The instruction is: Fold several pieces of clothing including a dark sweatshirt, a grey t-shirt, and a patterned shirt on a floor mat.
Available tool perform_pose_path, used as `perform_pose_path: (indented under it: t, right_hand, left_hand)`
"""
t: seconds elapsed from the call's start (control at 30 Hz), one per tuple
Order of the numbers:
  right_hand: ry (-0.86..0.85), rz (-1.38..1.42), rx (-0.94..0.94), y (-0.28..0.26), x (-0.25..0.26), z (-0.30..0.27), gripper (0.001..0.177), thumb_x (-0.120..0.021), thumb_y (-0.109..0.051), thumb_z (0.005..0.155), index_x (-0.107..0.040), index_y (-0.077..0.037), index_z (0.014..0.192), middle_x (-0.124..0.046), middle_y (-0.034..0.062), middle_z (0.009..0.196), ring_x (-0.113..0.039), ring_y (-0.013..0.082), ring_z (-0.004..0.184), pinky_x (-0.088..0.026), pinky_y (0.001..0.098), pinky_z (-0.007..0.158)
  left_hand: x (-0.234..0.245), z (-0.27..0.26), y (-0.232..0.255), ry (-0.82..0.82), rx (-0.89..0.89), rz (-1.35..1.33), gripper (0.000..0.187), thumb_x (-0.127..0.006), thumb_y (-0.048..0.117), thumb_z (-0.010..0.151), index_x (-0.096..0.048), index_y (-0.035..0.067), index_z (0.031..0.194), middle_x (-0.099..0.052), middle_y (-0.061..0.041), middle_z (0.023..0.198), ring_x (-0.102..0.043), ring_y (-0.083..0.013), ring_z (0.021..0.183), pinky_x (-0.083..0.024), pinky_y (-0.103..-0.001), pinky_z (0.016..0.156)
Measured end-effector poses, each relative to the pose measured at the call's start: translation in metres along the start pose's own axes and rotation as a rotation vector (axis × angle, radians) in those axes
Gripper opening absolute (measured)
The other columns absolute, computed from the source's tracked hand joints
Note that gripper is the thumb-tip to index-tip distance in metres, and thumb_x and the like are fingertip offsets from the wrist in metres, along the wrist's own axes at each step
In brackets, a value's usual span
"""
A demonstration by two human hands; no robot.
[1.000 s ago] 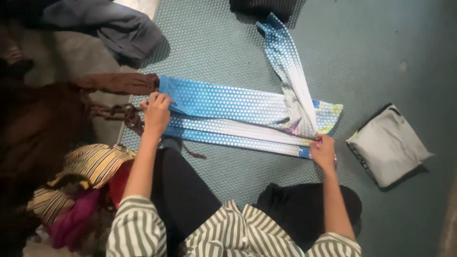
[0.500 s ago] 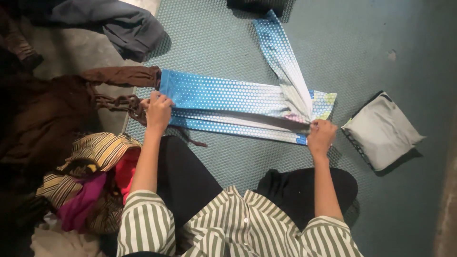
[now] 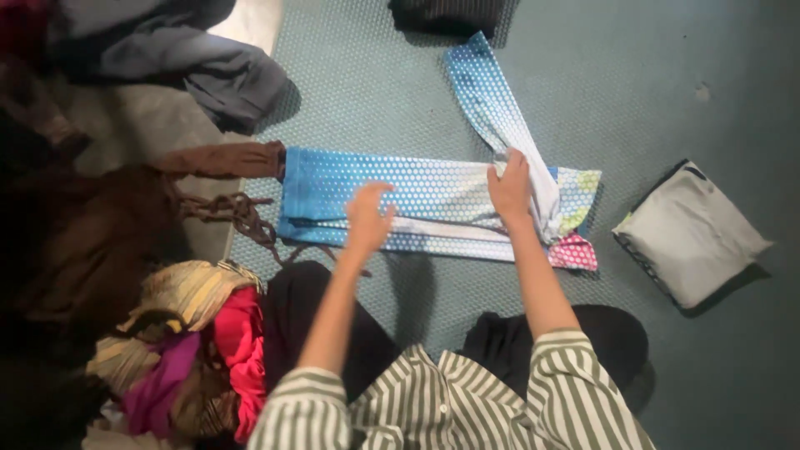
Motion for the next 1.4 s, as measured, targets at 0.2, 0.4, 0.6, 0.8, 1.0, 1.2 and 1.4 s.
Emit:
perform_pose_path:
  t: [0.2, 0.4, 0.6, 0.8, 1.0, 1.2, 1.4]
  right_hand:
    - [0.161, -0.329, 0.103, 0.005, 0.005, -0.019, 0.015, -0.071, -0.01, 0.092, -0.067, -0.001, 0.103, -0.065, 0.0207, 0.099, -0.063, 0.0402, 0.094, -0.049, 0.049, 0.083]
    - [-0.39, -0.03, 0.424, -0.09, 0.047, -0.133, 0.012, -0.074, -0.013, 0.088, -0.065, -0.005, 0.087, -0.066, 0.0161, 0.085, -0.063, 0.0359, 0.083, -0.047, 0.0465, 0.077]
    - [-0.075, -0.221, 0.197, 0.013, 0.096, -0.113, 0.031, -0.06, -0.004, 0.091, -0.066, -0.002, 0.122, -0.066, 0.0178, 0.119, -0.06, 0.0351, 0.117, -0.047, 0.0466, 0.101]
    - [-0.219, -0.508, 0.021, 0.053, 0.131, -0.094, 0.033, -0.068, -0.008, 0.084, -0.07, -0.011, 0.116, -0.066, 0.01, 0.12, -0.057, 0.0337, 0.122, -0.041, 0.0566, 0.095]
    - [-0.153, -0.296, 0.113, 0.104, 0.151, -0.095, 0.013, -0.07, -0.019, 0.095, -0.072, -0.013, 0.106, -0.067, 0.0096, 0.11, -0.057, 0.0311, 0.112, -0.046, 0.0513, 0.099]
    - [-0.062, -0.318, 0.232, 0.041, 0.143, -0.055, 0.012, -0.068, -0.019, 0.095, -0.074, -0.013, 0.104, -0.071, 0.0115, 0.11, -0.06, 0.0345, 0.111, -0.038, 0.053, 0.094]
    - [-0.115, -0.47, 0.088, 0.081, 0.098, -0.011, 0.018, -0.071, -0.029, 0.095, -0.075, -0.011, 0.1, -0.074, 0.0077, 0.097, -0.063, 0.0306, 0.104, -0.033, 0.0535, 0.09]
  left_hand:
    - [-0.083, -0.013, 0.017, -0.188, 0.196, -0.532, 0.049, -0.068, 0.024, 0.094, -0.06, 0.01, 0.14, -0.065, -0.014, 0.138, -0.06, -0.0324, 0.131, -0.047, -0.046, 0.111]
    - [-0.154, -0.022, 0.0, -0.263, 0.765, -1.655, 0.069, -0.063, 0.028, 0.1, -0.032, 0.008, 0.158, -0.061, -0.008, 0.143, -0.059, -0.0263, 0.131, -0.052, -0.039, 0.104]
    - [-0.177, -0.039, 0.01, -0.326, 0.709, -1.049, 0.097, -0.086, 0.025, 0.079, -0.031, 0.004, 0.156, -0.065, -0.018, 0.124, -0.065, -0.0286, 0.101, -0.051, -0.041, 0.081]
    - [-0.206, -0.037, 0.017, -0.114, 0.405, -0.484, 0.092, -0.1, 0.029, 0.061, -0.053, -0.005, 0.132, -0.067, -0.017, 0.119, -0.067, -0.0265, 0.106, -0.055, -0.04, 0.092]
    - [-0.104, -0.047, 0.013, -0.036, 0.834, -2.0, 0.029, -0.075, 0.021, 0.086, -0.073, 0.008, 0.112, -0.071, -0.007, 0.121, -0.064, -0.0257, 0.117, -0.048, -0.045, 0.108]
    - [-0.014, -0.05, -0.067, 0.309, 0.725, -1.994, 0.048, -0.076, 0.026, 0.088, -0.063, 0.003, 0.128, -0.067, -0.012, 0.128, -0.064, -0.03, 0.117, -0.048, -0.052, 0.106]
    - [-0.012, -0.028, -0.162, 0.605, 0.734, -1.531, 0.04, -0.072, 0.001, 0.092, -0.063, 0.006, 0.131, -0.068, -0.006, 0.127, -0.065, -0.0244, 0.114, -0.054, -0.043, 0.101]
Point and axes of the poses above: each hand's wrist, its own z-axis towards the middle knuckle, its own x-axis out of the back of the hand, y = z × x, the point moved 5 cm from there along z, towards the middle knuckle
